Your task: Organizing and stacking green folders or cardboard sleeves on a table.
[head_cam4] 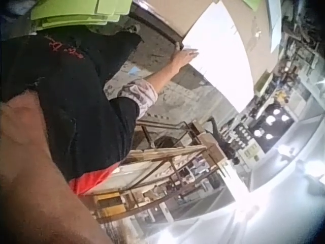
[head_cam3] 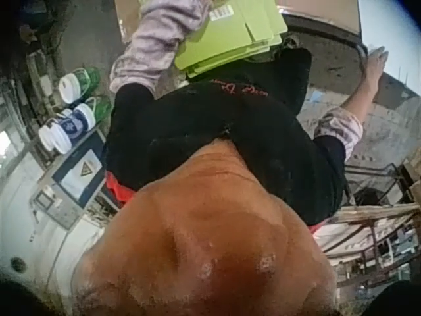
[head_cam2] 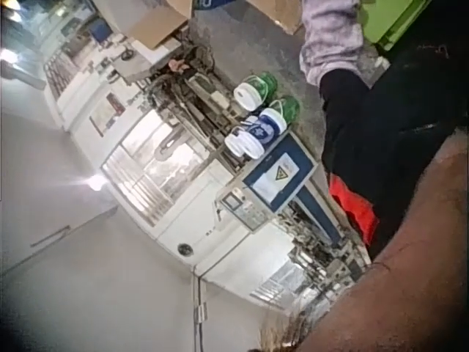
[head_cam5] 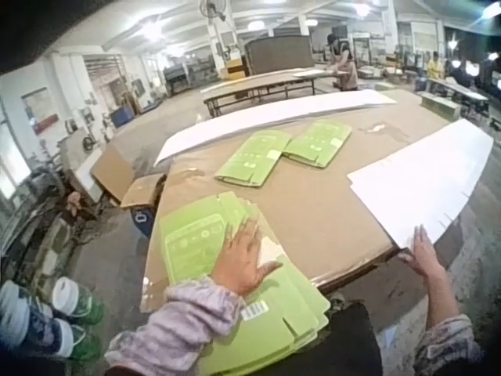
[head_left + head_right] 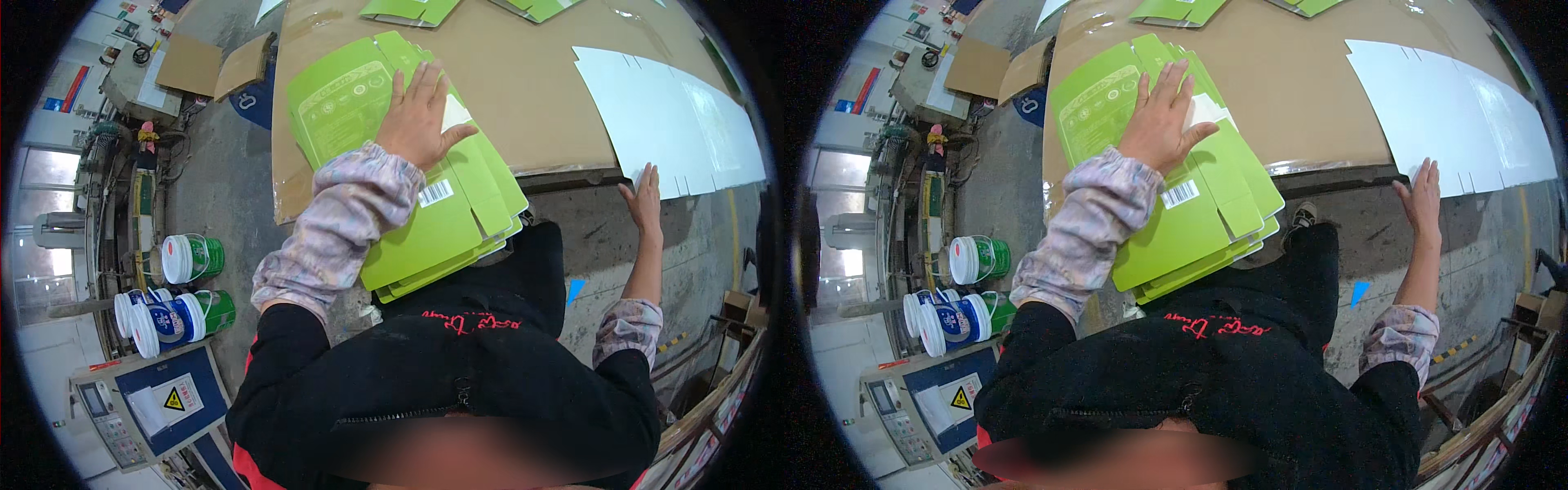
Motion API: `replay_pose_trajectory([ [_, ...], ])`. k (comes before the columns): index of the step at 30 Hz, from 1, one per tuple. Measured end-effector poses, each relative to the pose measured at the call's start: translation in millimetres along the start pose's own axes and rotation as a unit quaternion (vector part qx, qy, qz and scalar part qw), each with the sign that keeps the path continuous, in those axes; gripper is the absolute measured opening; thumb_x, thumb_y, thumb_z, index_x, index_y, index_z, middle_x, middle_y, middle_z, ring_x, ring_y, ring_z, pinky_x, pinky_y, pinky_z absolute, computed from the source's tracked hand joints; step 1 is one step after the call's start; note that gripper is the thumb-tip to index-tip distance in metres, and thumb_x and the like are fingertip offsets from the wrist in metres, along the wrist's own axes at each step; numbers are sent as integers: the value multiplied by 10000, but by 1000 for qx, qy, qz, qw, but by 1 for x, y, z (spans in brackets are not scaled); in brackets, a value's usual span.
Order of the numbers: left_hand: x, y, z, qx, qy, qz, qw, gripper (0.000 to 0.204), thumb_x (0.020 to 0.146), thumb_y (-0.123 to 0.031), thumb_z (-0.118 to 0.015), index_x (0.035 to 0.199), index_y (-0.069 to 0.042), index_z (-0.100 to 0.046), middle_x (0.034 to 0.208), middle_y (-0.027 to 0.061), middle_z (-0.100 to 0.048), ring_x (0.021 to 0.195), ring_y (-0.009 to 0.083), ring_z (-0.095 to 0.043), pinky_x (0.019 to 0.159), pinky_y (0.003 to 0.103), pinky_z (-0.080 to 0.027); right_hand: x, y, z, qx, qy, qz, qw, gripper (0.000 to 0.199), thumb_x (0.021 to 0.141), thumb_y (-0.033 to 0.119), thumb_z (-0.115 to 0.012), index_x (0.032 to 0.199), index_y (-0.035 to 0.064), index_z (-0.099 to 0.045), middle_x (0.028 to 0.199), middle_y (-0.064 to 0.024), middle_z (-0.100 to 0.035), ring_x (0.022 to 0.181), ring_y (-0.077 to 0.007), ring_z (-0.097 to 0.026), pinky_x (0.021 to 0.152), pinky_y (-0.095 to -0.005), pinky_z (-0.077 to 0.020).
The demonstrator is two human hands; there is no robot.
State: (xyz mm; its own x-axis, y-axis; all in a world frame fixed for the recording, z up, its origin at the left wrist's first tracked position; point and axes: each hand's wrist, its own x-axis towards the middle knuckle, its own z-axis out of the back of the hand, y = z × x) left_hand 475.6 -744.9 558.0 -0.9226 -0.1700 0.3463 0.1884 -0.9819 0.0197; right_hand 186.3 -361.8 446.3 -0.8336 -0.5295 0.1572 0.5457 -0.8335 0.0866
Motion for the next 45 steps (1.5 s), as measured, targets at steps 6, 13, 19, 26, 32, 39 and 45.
replay_pose_trajectory([
  [6, -17, 6, -60, 30, 163, 65, 984, 909, 873, -683, -310, 1427, 33, -227, 1514, 180, -181, 1413, 303, -144, 1142, 503, -82, 2, -6, -7, -58, 51, -8, 997, 826, 800, 189, -695, 1403, -86, -201, 1451, -291, -247, 1350, -404, -263, 1101, -428, -278],
  [13, -10, 6, -60, 28, 197, 77, 977, 922, 856, -709, -316, 1444, -6, -218, 1520, 154, -188, 1416, 307, -135, 1141, 516, -50, 12, -11, -5, -76, 57, 1, 995, 730, 833, 128, -648, 1383, -102, -226, 1423, -296, -299, 1322, -394, -323, 1070, -414, -335],
  [19, -20, 5, -54, 59, 199, 112, 972, 898, 829, -747, -314, 1461, -113, -244, 1525, 141, -184, 1409, 339, -144, 1125, 566, -37, 18, -17, 3, -91, 77, 22, 993, 514, 947, 212, -475, 1345, -81, -333, 1395, -291, -350, 1262, -402, -400, 1022, -426, -383],
  [26, -10, -1, -52, 53, 222, 118, 966, 897, 808, -754, -352, 1461, -145, -259, 1532, 95, -192, 1412, 314, -155, 1092, 632, -16, 36, -24, 80, -36, 16, 2, 999, 391, 957, 225, -411, 1290, 25, -453, 900, -289, -617, 904, -422, -593, 758, -493, -447],
  [32, -10, 9, -36, 81, 263, 127, 953, 887, 803, -733, -407, 1448, -136, -286, 1517, 91, -246, 1397, 298, -217, 1108, 592, 13, 34, 59, 151, 168, -65, 14, 984, 347, 919, 197, -402, 1173, 39, -578, 880, -255, -638, 808, -346, -623, 777, -420, -479],
  [39, 17, -15, -22, 106, 222, 119, 962, 895, 829, -704, -392, 1444, -66, -269, 1519, 141, -213, 1411, 325, -154, 1108, 583, 41, -18, 117, 233, 319, -98, 160, 929, 286, 981, 205, -444, 1054, -32, -586, 754, -119, -648, 683, -201, -611, 648, -351, -489],
  [45, 33, -38, -15, -225, -120, 2, 967, 859, 898, -547, -462, 1482, -54, -69, 1540, 154, -122, 1420, 337, -109, 1144, 479, -36, -28, 131, 253, 747, 29, 245, 617, 368, 963, 234, -502, 1117, -92, -571, 952, -154, -658, 866, -172, -637, 750, -293, -527],
])
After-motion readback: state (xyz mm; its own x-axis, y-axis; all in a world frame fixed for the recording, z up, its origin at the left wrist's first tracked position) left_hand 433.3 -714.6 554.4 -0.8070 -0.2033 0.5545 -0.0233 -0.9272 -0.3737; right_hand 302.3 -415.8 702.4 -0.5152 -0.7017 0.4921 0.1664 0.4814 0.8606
